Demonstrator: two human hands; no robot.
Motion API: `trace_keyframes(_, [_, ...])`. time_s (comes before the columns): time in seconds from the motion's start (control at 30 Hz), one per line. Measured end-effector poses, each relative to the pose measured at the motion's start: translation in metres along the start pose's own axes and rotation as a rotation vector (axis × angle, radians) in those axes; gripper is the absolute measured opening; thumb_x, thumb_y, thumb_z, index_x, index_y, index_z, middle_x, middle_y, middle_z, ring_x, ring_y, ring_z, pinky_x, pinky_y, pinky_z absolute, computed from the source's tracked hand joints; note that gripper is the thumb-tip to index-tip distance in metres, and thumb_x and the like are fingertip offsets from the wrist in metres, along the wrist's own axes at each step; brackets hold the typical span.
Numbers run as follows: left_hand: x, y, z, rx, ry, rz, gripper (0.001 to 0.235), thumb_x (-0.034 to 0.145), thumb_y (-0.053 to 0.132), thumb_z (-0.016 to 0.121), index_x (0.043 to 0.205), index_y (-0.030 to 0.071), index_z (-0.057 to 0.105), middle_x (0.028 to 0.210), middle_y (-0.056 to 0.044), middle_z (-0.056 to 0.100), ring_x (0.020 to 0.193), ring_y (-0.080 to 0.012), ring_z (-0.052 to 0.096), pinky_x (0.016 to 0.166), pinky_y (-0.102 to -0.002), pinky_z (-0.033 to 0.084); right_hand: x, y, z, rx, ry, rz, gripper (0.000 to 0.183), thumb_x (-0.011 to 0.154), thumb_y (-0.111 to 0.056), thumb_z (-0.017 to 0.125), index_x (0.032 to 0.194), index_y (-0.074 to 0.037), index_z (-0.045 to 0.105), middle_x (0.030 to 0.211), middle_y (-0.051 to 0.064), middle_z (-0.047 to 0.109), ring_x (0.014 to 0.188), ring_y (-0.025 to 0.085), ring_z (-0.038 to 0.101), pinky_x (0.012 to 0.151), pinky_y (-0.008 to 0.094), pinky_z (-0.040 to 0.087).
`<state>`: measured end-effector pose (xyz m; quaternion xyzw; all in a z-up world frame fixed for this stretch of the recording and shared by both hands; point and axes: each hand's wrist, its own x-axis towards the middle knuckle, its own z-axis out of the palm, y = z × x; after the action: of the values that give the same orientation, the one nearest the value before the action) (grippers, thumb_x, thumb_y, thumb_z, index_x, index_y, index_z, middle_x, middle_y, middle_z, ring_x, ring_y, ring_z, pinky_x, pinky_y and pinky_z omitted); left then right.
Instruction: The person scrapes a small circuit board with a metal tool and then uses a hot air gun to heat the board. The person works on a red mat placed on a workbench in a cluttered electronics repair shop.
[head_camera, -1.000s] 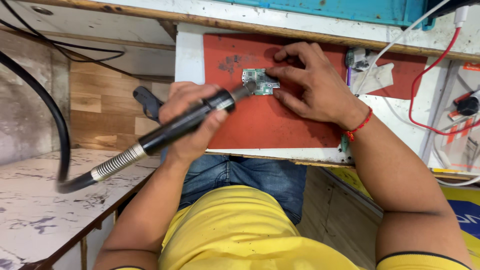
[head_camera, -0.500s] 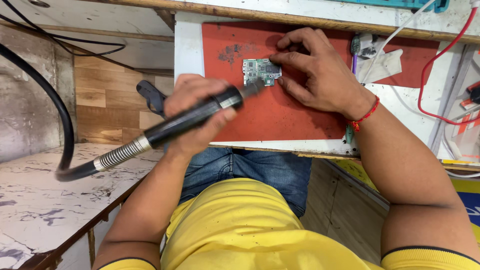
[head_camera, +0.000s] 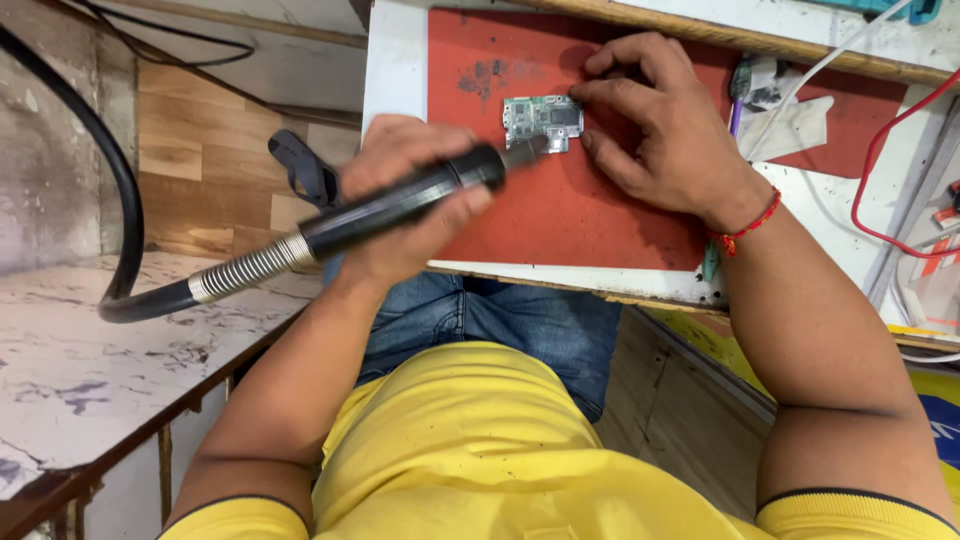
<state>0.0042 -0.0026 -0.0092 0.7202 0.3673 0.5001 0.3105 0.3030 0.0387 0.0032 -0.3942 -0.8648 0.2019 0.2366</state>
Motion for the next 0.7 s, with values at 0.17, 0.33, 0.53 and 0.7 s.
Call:
trace_keyframes(0.17, [-0.002,0.003,-0.001,-0.014,-0.046,-0.041,0.041,0.091,0.029,0.087,0.12,0.005,0.069,0.115,-0.01,0.074,0.111,-0.0227,0.066,0.101,-0.034,0.055,-0.006,-0.003,0.001,0.019,-0.017,0.034,0.029,0.096,-0.005,0.077,0.124,-0.002,0.07,0.132,0.014,0.056,0.123,0.032,0.054,0.11,0.041,0.049])
trace_keyframes(0.33, [0.001,0.002,-0.004,-0.071,0.015,-0.115,0.038,0.098,0.03,0.084,0.124,0.007,0.069,0.115,-0.008,0.076,0.11,-0.0201,0.068,0.101,-0.032,0.055,0.002,-0.008,-0.002,-0.022,-0.006,-0.024,0.036,0.09,-0.005,0.077,0.125,-0.001,0.07,0.134,0.014,0.056,0.126,0.034,0.055,0.108,0.042,0.049])
trace_keyframes(0.53, [-0.006,-0.003,0.004,-0.033,0.015,-0.06,0.039,0.095,0.03,0.085,0.122,0.007,0.069,0.116,-0.007,0.076,0.107,-0.0176,0.069,0.1,-0.032,0.054,-0.002,-0.011,-0.003,-0.024,-0.029,-0.029,0.039,0.088,-0.007,0.08,0.126,-0.001,0.07,0.132,0.014,0.057,0.119,0.034,0.056,0.103,0.042,0.05])
trace_keyframes(0.7, [-0.003,-0.001,-0.001,-0.023,-0.095,0.002,0.04,0.089,0.031,0.085,0.117,0.006,0.071,0.11,-0.007,0.076,0.107,-0.0204,0.065,0.096,-0.032,0.051,-0.002,-0.011,-0.003,-0.002,-0.025,-0.022,0.038,0.09,-0.007,0.08,0.127,-0.002,0.07,0.133,0.013,0.057,0.12,0.033,0.056,0.104,0.042,0.05])
